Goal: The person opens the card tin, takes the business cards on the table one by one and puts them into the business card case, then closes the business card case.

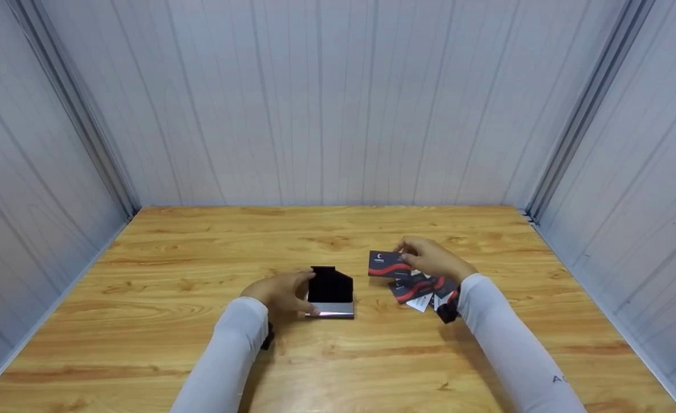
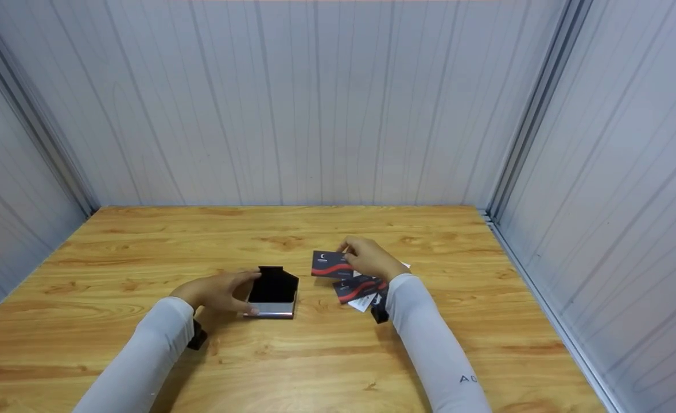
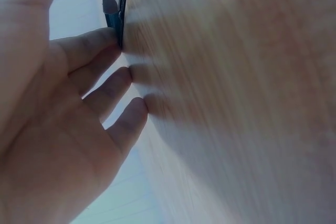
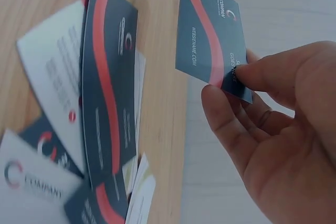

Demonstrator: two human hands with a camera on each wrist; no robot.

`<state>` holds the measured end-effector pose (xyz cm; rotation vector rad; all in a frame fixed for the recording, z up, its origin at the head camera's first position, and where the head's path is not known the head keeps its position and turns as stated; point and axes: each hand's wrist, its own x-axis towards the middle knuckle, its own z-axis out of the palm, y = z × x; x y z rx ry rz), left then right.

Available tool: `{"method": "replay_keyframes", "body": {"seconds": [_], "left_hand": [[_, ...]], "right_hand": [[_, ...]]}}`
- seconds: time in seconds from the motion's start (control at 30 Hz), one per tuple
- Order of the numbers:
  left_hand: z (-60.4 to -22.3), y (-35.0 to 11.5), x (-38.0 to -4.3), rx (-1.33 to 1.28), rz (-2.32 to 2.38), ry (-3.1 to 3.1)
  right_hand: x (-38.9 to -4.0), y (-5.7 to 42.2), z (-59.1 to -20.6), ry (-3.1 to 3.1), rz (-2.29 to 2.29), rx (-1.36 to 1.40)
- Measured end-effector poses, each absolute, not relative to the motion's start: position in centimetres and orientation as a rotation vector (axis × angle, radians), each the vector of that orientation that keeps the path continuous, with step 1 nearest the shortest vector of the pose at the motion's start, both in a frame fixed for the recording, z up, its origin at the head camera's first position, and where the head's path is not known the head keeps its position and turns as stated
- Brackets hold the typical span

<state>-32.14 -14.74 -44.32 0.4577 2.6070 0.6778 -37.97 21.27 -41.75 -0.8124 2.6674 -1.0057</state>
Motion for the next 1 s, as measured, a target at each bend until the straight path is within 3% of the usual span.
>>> {"method": "replay_keyframes", "body": {"seconds": [1.0], "left_hand": [[-44.2, -14.7, -32.4, 0.445, 0.689, 2.625]], "right_hand": [[-38.0, 11.8, -43.9, 2.614, -1.171, -0.971]]}}
